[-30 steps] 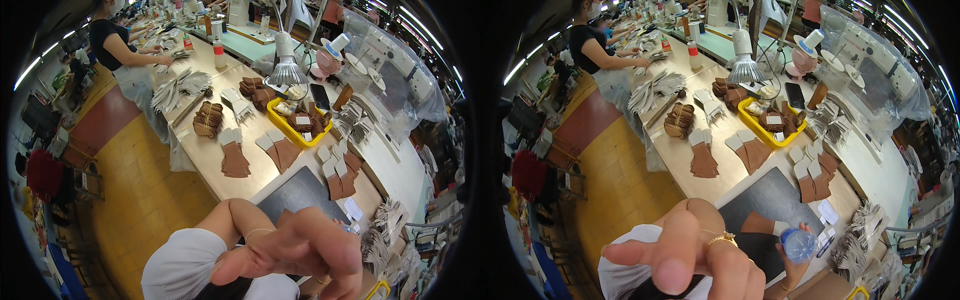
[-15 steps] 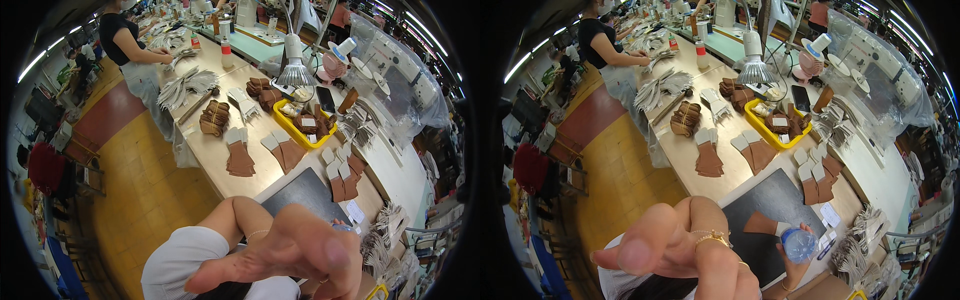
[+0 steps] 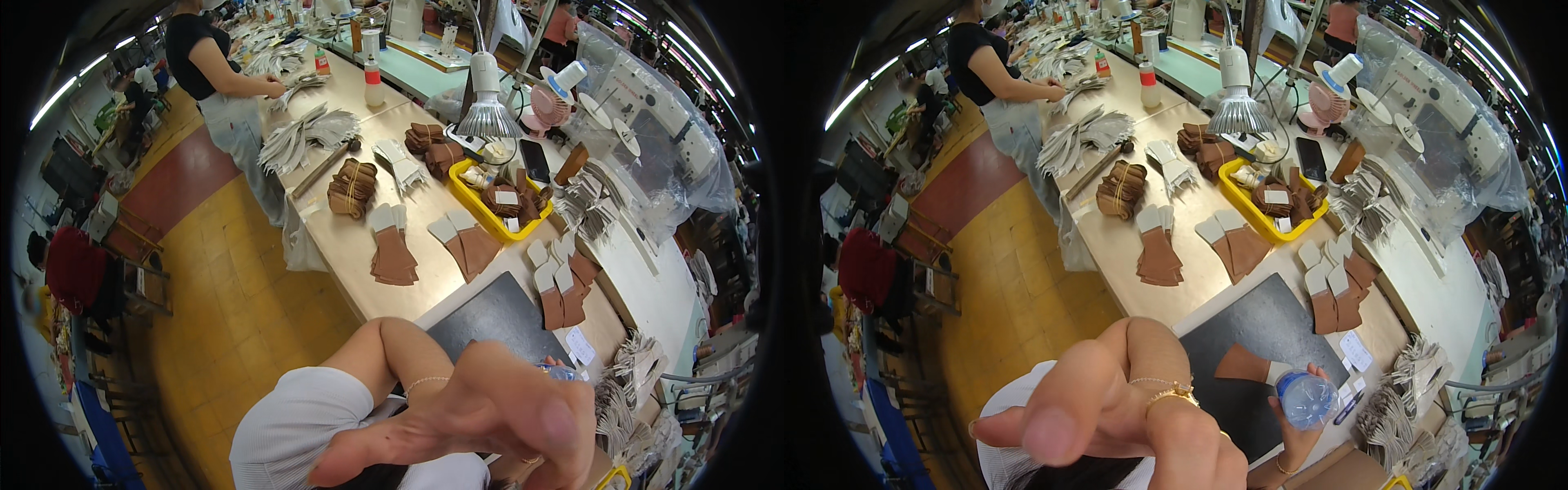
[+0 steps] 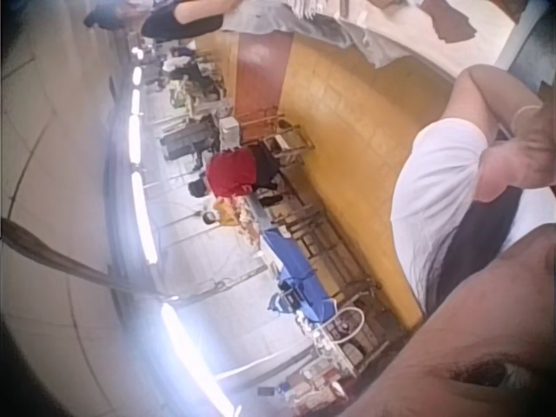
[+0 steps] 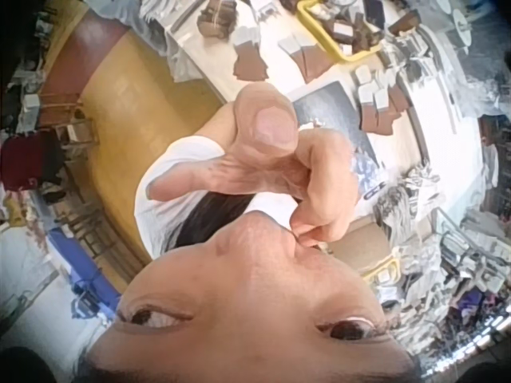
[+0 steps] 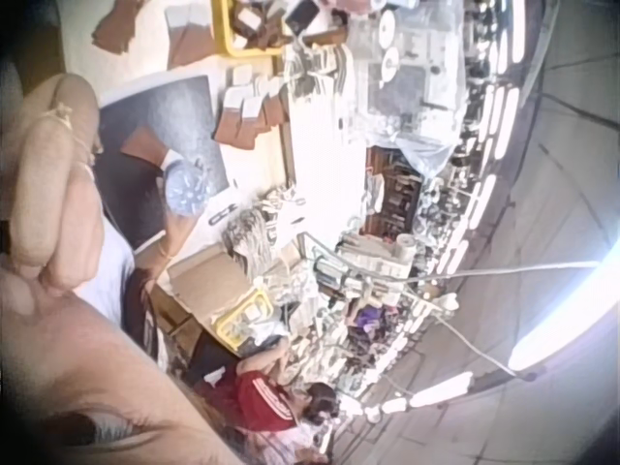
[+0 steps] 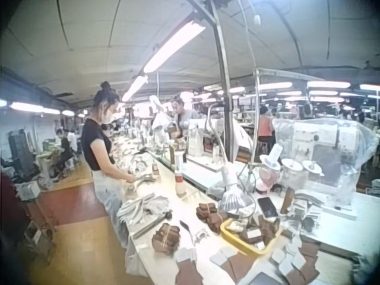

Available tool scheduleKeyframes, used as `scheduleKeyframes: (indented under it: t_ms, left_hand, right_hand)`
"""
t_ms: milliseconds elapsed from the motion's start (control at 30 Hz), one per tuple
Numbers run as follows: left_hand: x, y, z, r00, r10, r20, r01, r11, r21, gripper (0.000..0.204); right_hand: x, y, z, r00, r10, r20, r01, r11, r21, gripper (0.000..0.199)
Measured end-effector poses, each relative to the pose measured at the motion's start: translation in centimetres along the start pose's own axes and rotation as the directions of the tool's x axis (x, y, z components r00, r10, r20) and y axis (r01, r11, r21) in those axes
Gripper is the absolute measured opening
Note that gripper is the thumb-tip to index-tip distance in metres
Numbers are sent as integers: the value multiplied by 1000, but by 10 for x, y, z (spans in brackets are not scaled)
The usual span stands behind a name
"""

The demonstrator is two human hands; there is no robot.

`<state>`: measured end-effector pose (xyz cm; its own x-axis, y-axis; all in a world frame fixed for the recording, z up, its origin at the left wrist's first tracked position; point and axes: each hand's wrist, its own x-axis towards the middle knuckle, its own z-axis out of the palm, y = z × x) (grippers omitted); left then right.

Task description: The person applies glue from a plastic bottle to brown fabric pieces on a worktable, then stacks and bundles them with a rubber band. They also handle white fabric pieces, folding and arranging them on the table.

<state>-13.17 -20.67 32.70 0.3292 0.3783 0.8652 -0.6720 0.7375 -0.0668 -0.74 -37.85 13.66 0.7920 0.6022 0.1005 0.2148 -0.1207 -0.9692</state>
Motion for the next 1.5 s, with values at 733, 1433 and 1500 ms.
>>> scheduleKeyframes:
  t_ms: [733,1433,1500]
  left_hand:
    - [13,32,-8,984,62,167,-123,912,390,46]
    - [-38,44,-86,841,-505,-195,258,56,965,20]
    - [-78,36,-118,682,-622,-385,332,-205,921,28]
  right_hand:
    - [11,-1,-6,1000,-12,-27,13,1000,22,90]
    - [8,0,-13,999,13,-48,-19,991,-133,83]
    - [4,-8,-9,994,68,-87,-71,997,-32,81]
